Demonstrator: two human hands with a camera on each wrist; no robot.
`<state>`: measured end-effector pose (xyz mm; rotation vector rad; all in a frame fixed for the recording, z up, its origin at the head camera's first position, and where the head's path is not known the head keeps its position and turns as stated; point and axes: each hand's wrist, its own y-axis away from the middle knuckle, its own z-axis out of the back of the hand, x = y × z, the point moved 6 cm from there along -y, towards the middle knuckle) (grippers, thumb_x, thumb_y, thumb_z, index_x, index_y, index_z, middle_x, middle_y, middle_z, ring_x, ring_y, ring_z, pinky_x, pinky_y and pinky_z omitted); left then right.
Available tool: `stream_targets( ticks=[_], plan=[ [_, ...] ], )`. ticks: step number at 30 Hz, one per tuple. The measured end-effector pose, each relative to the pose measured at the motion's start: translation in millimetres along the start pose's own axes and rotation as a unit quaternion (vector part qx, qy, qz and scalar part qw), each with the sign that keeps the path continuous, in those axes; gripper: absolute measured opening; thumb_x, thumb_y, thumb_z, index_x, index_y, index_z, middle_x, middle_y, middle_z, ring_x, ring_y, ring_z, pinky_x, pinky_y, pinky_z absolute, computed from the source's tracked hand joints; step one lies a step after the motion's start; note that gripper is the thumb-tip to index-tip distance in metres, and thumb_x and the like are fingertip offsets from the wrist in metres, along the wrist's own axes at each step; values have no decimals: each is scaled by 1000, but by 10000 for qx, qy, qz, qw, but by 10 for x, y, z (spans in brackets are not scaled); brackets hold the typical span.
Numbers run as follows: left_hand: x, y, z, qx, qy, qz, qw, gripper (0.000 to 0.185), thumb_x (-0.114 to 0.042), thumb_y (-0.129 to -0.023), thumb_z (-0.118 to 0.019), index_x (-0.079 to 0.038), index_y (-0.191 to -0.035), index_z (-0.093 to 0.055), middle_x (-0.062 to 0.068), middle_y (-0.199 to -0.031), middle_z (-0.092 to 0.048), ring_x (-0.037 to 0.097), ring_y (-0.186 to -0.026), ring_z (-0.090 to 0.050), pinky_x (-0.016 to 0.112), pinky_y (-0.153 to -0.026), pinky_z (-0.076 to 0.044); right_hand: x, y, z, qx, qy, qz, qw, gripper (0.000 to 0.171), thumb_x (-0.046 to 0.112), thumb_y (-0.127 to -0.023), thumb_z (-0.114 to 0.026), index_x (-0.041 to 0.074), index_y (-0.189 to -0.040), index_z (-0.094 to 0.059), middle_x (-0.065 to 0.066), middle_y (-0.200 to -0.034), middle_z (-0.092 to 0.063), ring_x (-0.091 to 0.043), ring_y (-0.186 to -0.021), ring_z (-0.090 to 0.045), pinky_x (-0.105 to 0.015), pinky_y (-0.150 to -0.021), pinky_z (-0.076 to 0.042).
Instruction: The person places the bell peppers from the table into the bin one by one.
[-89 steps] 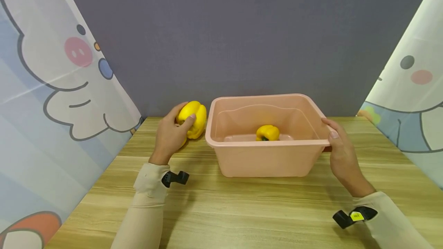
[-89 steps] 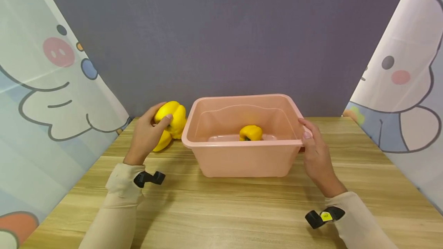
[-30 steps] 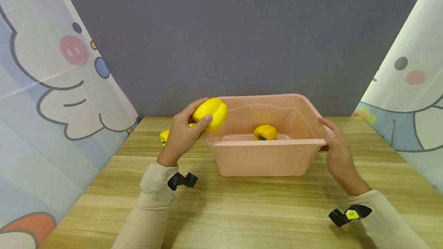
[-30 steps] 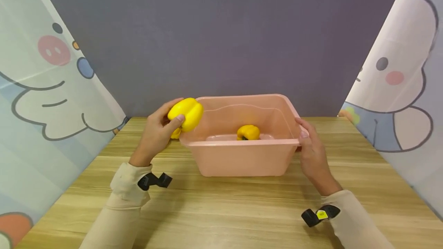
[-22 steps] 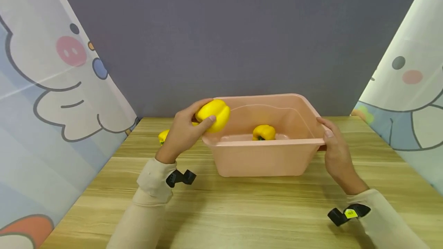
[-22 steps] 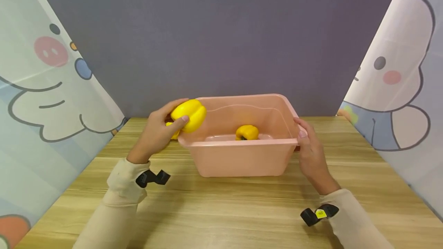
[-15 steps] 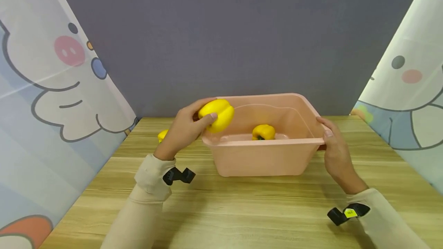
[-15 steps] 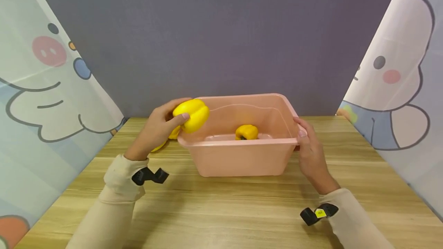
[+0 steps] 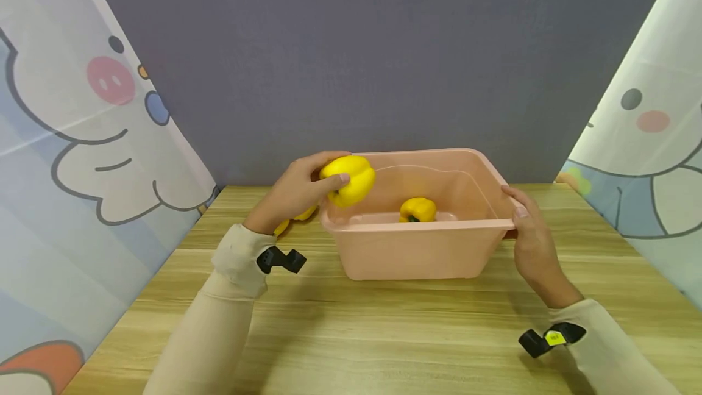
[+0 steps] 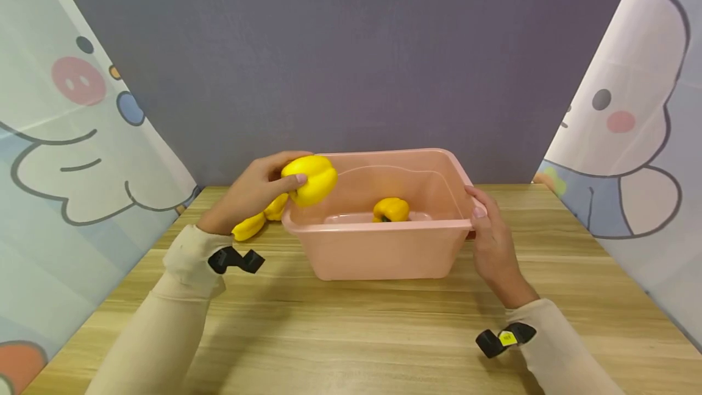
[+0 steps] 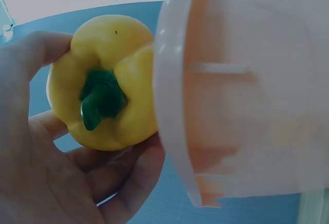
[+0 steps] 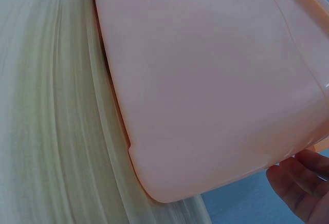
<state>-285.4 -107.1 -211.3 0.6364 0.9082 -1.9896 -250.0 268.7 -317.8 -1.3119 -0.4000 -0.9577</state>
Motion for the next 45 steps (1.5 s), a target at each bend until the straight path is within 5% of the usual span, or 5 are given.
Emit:
stream_targets(
  ticks=[6, 15, 32, 45],
  plan=[
    [-15, -122, 28, 289, 177, 31, 9994, 43, -38, -96, -68, -26, -137, -62, -3, -125, -64, 19, -102, -60, 38, -89, -50, -2, 17, 21, -89, 1, -40, 10000, 46, 18, -110, -25, 2, -150, -42, 4, -130, -51, -8, -89, -56, -16, -70, -47],
    [-124, -312, 40, 841, -125, 263, 9960, 50, -48, -96, -65, -31, -142, -56, -6, -129, -59, 20, -100, -59, 43, -84, -51, 13, -7, 11, -92, -17, -36, 9999, 46, 18, -109, -27, 3, -149, -43, 3, -128, -52, -8, -86, -57, -16, -69, -47],
    [-228, -591, -76, 1287, -457, 56, 9906, 46, -39, -96, -65, -26, -139, -59, -5, -123, -60, 17, -100, -61, 35, -86, -52, 20, -12, 4, -90, -59, -101, 9999, 46, 20, -110, -27, 3, -149, -43, 4, -128, -52, -8, -89, -56, -17, -69, -47],
    [-205, -738, -115, 1359, -334, 360, 9895, 50, -40, -94, -67, -23, -140, -58, -4, -120, -62, 19, -94, -63, 37, -84, -54, 14, -10, 1, -106, -50, -11, 9999, 46, 19, -110, -26, 2, -149, -43, 1, -127, -53, -8, -86, -57, -17, -68, -47]
  ],
)
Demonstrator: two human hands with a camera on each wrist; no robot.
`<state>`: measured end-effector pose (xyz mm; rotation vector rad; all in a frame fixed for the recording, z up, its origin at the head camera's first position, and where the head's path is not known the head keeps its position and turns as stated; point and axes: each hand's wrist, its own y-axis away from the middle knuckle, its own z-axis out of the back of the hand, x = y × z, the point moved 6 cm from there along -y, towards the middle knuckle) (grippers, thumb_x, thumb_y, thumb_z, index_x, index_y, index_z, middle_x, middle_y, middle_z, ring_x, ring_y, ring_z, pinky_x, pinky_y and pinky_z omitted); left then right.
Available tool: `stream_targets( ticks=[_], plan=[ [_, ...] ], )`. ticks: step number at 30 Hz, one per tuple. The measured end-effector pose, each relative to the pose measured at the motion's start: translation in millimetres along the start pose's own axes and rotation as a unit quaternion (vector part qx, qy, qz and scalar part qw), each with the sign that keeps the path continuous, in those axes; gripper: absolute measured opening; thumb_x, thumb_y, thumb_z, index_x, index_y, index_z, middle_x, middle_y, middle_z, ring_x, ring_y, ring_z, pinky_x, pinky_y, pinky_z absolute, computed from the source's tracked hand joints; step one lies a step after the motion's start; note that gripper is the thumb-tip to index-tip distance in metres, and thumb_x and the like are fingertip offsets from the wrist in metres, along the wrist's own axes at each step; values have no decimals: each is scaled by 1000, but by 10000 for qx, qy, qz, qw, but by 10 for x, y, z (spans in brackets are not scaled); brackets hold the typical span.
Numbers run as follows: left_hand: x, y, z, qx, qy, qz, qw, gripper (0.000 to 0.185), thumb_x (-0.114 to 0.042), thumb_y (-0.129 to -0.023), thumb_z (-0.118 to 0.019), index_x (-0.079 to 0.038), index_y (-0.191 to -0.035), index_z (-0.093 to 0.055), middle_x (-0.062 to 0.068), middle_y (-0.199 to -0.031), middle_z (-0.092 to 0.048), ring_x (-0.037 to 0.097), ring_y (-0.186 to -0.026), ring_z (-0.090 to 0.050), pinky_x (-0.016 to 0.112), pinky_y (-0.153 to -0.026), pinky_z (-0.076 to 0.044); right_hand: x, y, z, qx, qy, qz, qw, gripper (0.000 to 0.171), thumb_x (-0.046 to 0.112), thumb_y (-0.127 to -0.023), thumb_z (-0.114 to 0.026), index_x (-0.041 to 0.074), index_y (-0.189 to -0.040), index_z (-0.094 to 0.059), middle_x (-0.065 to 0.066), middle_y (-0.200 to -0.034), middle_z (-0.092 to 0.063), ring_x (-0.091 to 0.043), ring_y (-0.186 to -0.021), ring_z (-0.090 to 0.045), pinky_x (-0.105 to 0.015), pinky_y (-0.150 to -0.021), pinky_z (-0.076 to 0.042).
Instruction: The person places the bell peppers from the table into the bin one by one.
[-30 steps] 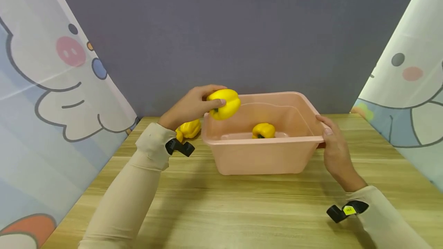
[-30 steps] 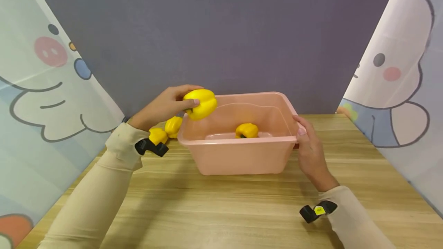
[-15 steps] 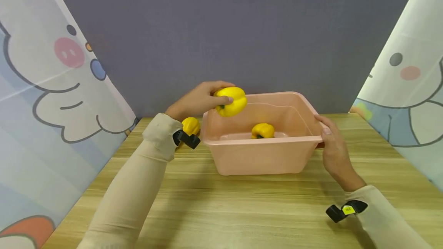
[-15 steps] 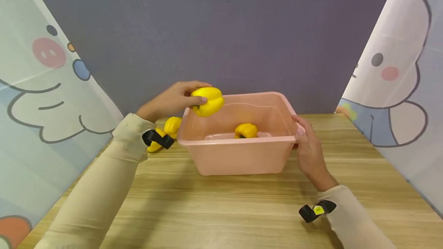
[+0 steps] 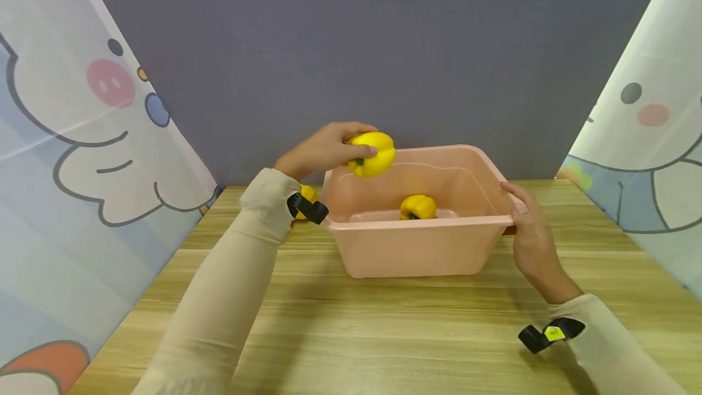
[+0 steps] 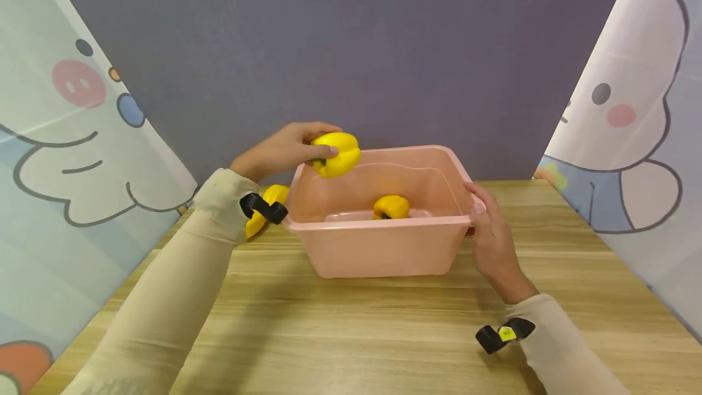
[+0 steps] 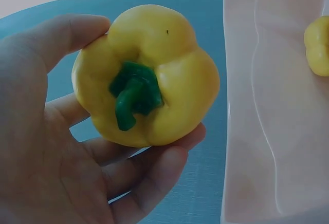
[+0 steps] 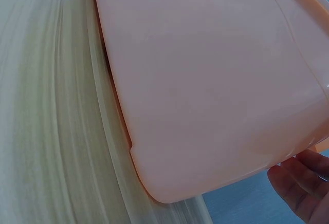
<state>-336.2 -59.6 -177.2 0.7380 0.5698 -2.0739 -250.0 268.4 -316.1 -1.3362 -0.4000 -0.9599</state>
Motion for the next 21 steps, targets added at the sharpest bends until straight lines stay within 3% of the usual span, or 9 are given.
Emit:
stream_targets(
  ticks=[5, 21],
  plan=[
    [47, -75, -29, 45, 23, 176, 9998, 50, -40, -94, -69, -22, -139, -59, -3, -121, -61, 18, -95, -62, 33, -83, -53, 12, -2, 8, -47, -38, 35, 10000, 46, 19, -110, -27, 1, -148, -44, 2, -128, -54, -8, -88, -57, -16, -68, -47],
    [158, -218, -48, 49, -234, 399, 9989, 54, -42, -94, -69, -17, -140, -58, 1, -121, -61, 20, -95, -61, 41, -89, -52, 26, 6, -4, 39, 10, 78, 10000, 46, 18, -110, -26, 4, -150, -42, 3, -132, -51, -13, -95, -56, -14, -72, -46]
  ],
)
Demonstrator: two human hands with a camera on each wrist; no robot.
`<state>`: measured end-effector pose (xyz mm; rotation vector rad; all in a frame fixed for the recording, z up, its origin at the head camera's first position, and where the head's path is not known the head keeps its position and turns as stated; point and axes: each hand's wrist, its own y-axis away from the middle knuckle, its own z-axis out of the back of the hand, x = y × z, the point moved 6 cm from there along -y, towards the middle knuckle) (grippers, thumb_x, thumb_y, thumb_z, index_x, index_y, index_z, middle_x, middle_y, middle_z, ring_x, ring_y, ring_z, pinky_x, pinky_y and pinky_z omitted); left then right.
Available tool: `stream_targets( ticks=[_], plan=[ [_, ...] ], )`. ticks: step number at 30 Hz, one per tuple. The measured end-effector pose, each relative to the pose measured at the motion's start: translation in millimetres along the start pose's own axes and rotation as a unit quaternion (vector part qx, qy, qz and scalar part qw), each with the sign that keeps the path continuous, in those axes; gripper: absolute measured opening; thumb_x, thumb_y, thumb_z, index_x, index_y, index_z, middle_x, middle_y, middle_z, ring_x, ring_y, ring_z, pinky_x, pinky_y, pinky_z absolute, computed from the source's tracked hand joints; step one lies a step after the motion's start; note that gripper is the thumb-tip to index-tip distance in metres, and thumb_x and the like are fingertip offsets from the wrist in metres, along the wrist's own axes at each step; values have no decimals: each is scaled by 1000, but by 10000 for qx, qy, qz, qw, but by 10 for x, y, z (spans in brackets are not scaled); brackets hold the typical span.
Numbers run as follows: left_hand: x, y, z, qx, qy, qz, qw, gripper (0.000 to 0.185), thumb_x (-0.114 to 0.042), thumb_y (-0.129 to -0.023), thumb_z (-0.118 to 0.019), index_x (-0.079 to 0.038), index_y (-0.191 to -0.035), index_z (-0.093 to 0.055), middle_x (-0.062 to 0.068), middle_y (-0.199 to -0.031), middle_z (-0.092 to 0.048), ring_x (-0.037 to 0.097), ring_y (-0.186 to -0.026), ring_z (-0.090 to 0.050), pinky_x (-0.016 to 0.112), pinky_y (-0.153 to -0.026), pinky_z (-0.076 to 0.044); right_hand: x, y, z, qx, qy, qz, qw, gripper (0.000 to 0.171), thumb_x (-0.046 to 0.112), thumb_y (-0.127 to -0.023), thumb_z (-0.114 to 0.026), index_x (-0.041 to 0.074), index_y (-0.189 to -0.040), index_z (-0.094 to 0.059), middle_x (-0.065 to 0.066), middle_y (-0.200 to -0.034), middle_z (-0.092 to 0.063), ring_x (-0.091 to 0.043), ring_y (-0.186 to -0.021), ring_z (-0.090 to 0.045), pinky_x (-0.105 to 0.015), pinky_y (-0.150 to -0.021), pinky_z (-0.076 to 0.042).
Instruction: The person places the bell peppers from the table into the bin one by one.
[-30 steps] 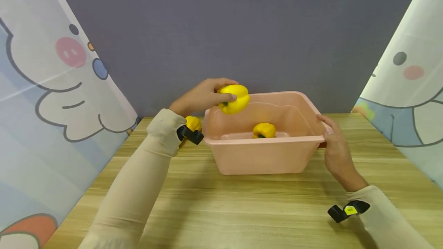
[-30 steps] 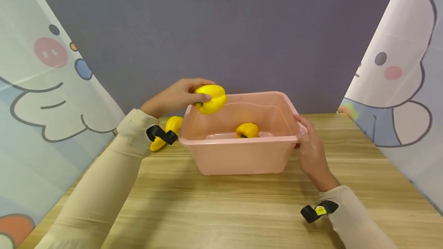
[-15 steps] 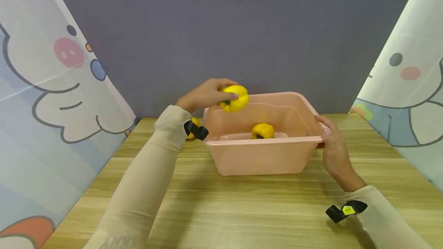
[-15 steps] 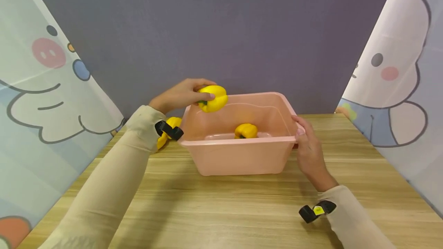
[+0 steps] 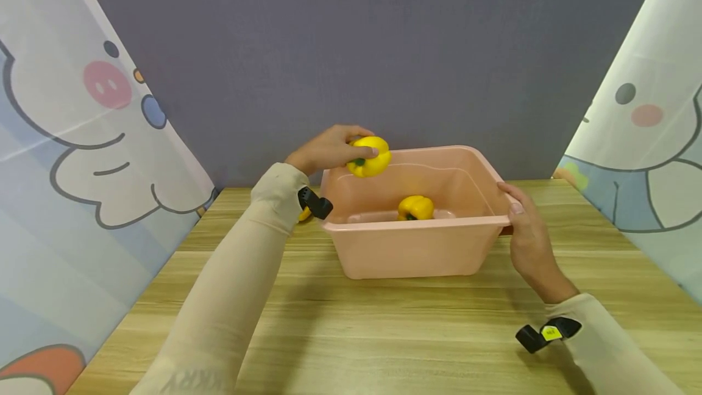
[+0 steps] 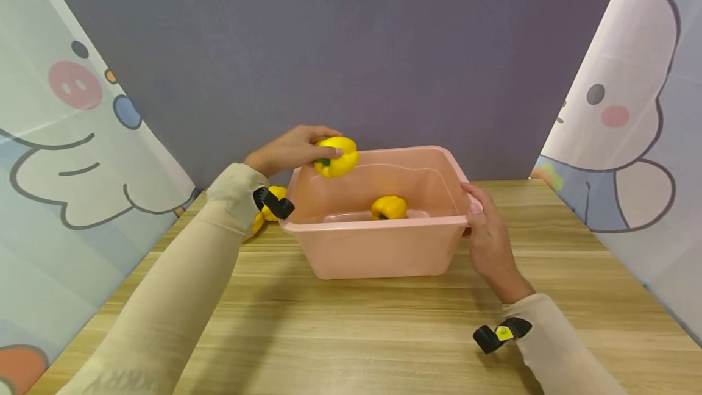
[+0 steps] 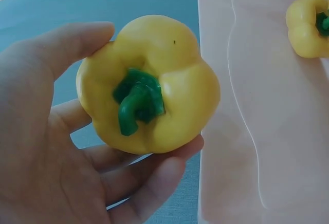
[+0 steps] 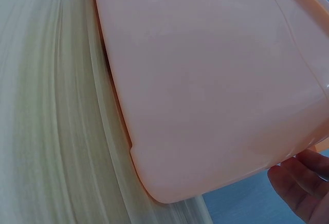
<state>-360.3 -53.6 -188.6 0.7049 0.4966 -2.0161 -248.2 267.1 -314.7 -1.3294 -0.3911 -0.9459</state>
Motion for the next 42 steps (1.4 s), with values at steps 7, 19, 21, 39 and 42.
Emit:
stream_targets(
  ticks=[7, 19, 21, 39, 42],
  plan=[
    [12, -53, -26, 81, -242, 151, 9996, 57, -44, -93, -68, -16, -142, -57, 0, -123, -61, 19, -97, -59, 32, -85, -49, 1, 5, 1, -11, 38, -12, 10000, 46, 18, -110, -27, 4, -150, -42, 2, -131, -52, -10, -92, -56, -15, -71, -46],
    [-10, -111, -82, 224, -454, 130, 9986, 54, -44, -93, -68, -18, -140, -58, 0, -131, -58, 18, -109, -55, 35, -93, -46, -13, -6, 0, 5, 62, -1, 10000, 46, 17, -109, -27, 5, -151, -42, 0, -130, -52, -8, -90, -57, -16, -70, -47],
    [-16, -122, -98, 247, -436, 126, 9987, 54, -43, -94, -68, -17, -140, -57, 0, -133, -58, 18, -110, -55, 35, -94, -46, -18, -6, 1, 6, 48, -20, 10000, 46, 18, -109, -27, 5, -151, -42, 1, -130, -52, -8, -89, -57, -17, -70, -47],
    [-15, -136, -185, 427, -373, 180, 9982, 53, -42, -95, -68, -17, -140, -57, 0, -133, -56, 17, -111, -55, 34, -93, -47, -14, -2, -15, 91, 121, -143, 9998, 47, 20, -109, -27, 8, -152, -41, -4, -126, -52, -9, -87, -58, -20, -69, -48],
    [-22, -133, -179, 436, -370, 164, 9982, 54, -42, -95, -68, -16, -141, -56, 0, -134, -56, 17, -110, -56, 34, -93, -47, -20, -1, -15, 95, 143, -147, 9997, 46, 21, -110, -27, 9, -152, -41, -4, -125, -53, -9, -86, -58, -20, -69, -48]
  ],
)
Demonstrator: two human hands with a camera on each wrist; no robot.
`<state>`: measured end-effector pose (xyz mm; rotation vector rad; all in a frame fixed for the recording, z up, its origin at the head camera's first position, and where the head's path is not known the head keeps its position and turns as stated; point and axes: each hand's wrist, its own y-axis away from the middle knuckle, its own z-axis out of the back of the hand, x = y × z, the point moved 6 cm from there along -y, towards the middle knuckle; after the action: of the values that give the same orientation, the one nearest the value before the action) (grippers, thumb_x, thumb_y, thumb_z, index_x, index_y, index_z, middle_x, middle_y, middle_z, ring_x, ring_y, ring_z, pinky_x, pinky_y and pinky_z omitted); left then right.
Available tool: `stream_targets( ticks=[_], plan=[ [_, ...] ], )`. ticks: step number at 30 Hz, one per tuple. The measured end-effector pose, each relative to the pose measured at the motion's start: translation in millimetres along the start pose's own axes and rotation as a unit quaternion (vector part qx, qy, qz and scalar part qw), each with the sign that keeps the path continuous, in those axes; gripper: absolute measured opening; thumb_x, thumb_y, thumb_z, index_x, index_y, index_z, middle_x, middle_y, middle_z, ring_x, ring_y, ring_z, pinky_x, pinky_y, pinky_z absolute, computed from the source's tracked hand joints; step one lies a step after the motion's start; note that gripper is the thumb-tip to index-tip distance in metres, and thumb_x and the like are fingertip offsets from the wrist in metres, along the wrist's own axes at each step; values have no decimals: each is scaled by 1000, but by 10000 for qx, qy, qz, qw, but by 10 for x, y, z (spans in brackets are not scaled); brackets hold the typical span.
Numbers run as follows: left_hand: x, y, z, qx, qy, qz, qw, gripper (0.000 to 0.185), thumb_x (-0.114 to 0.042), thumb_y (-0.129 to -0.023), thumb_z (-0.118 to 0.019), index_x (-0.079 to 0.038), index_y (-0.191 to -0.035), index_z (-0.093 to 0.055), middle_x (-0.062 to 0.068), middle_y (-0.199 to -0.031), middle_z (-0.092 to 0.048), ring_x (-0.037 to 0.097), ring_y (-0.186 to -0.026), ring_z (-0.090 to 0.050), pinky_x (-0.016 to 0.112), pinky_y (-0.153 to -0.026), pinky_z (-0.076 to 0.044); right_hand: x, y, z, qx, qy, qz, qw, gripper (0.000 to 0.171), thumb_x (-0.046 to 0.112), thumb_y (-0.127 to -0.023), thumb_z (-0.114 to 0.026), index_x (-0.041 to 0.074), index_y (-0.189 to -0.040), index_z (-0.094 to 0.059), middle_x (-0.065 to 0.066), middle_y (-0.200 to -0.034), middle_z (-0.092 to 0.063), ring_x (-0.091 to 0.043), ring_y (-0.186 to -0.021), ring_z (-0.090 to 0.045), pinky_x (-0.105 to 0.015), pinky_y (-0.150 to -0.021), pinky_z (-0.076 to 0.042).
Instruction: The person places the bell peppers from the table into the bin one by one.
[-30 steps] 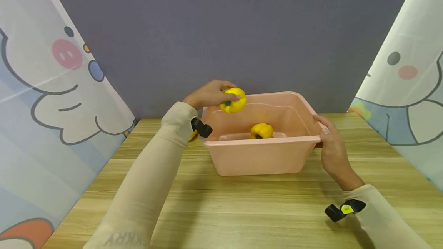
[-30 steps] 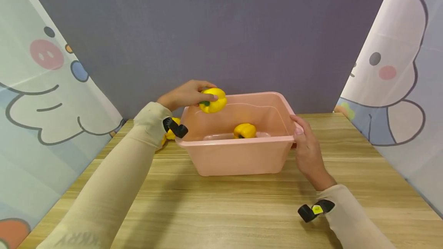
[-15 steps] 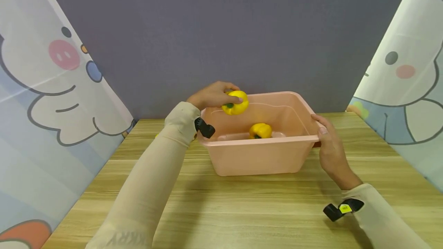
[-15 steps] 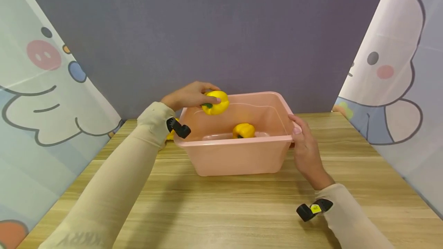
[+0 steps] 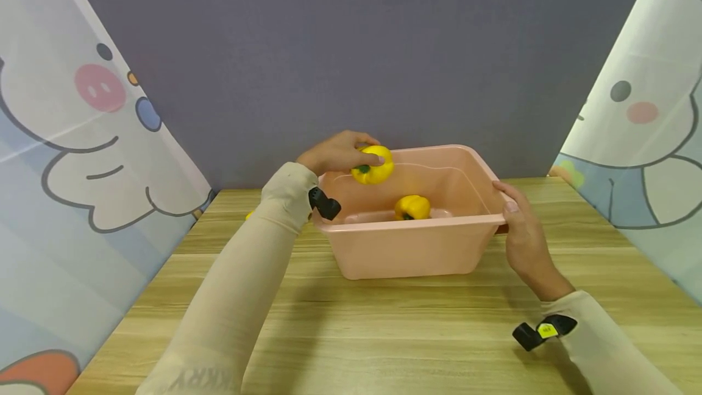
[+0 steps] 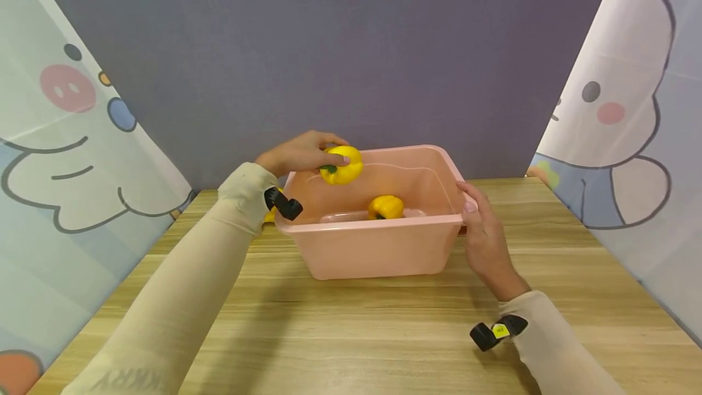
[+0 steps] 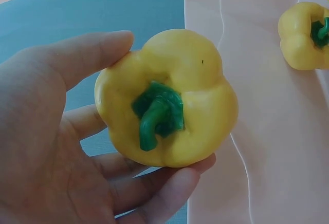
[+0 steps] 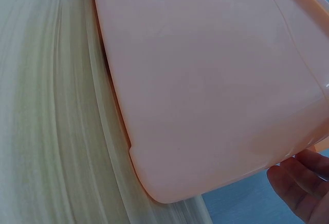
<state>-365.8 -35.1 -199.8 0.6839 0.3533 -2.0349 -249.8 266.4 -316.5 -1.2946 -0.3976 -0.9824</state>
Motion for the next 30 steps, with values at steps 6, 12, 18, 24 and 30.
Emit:
stream_targets(
  ticks=[6, 12, 18, 24, 30],
  plan=[
    [-4, 7, 0, -7, -7, 2, 10000, 54, -41, -95, -68, -16, -141, -56, 1, -136, -55, 18, -110, -56, 35, -94, -47, -2, -1, -4, -42, -106, 44, 9999, 46, 19, -109, -28, 6, -151, -42, -4, -122, -55, -8, -84, -58, -19, -68, -48],
    [18, 15, -8, 21, 136, 110, 9998, 49, -41, -97, -66, -21, -140, -58, 1, -129, -57, 22, -98, -57, 37, -84, -50, 16, -7, -8, -36, -139, 75, 9999, 46, 18, -109, -28, 4, -151, -42, -4, -123, -54, -8, -84, -58, -18, -68, -48],
    [41, 30, 33, 57, 567, 227, 9981, 42, -40, -100, -61, -23, -139, -59, 1, -120, -63, 31, -108, -62, 44, -90, -53, 26, 4, 7, 8, -74, 53, 10000, 46, 20, -110, -27, 6, -152, -41, -5, -122, -54, -8, -84, -58, -19, -69, -48],
    [56, 111, 142, -70, 727, 256, 9970, 42, -39, -101, -59, -23, -140, -58, 1, -133, -59, 23, -110, -64, 39, -89, -53, 9, 17, 30, -23, -139, 9, 9999, 46, 19, -110, -28, 5, -152, -41, -2, -124, -54, -9, -84, -58, -18, -68, -47],
    [129, 223, 227, -264, 918, 236, 9952, 41, -36, -101, -60, -20, -139, -58, 0, -131, -61, 21, -107, -64, 43, -93, -51, 8, 20, 55, -65, -119, -1, 9999, 46, 21, -110, -27, 4, -151, -41, 2, -125, -52, -8, -84, -57, -17, -68, -47]
  ],
)
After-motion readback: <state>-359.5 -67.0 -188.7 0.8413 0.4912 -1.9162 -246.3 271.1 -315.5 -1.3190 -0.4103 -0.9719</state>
